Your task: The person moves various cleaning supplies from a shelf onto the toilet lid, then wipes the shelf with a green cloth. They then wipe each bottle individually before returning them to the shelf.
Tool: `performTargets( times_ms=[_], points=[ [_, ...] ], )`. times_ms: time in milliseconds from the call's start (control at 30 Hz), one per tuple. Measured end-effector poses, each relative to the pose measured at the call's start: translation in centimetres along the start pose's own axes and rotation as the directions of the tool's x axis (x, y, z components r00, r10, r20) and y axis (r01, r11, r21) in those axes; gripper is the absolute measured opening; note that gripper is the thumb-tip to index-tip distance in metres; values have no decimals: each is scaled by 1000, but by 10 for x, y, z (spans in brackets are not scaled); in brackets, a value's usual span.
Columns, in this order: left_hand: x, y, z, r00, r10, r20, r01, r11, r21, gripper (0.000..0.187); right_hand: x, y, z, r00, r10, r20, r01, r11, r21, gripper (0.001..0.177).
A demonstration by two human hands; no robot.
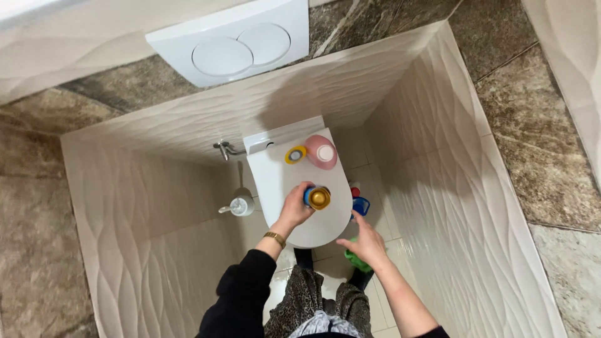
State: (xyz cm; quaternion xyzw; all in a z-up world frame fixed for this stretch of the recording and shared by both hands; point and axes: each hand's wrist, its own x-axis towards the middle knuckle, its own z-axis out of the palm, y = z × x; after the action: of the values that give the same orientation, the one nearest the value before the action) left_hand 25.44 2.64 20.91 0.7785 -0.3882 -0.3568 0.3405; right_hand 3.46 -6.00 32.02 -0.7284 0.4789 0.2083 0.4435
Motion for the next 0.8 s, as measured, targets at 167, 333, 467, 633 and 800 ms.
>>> performTargets(
  times_ms=[167,333,467,633,800],
  points=[
    [46,-55,15,995,94,-30,-90,989,119,65,17,35,28,992,90,-86,-84,994,72,100],
    [67,-87,15,968,245,-62,-234,961,149,63,27,51,45,981,141,-130,-129,987,93,102],
    [70,-118,20,980,193,-54,-192,981,29,57,18,23,36,979,163,-120,-145,979,147,97],
    [72,-132,28,984,149,-100,-144,988,54,53,24,24,45,977,87,-196,-51,982,179,97],
    [76,-125,33,977,148,-154,-140,988,64,59,20,16,45,977,85,-195,-48,982,184,95]
  ],
)
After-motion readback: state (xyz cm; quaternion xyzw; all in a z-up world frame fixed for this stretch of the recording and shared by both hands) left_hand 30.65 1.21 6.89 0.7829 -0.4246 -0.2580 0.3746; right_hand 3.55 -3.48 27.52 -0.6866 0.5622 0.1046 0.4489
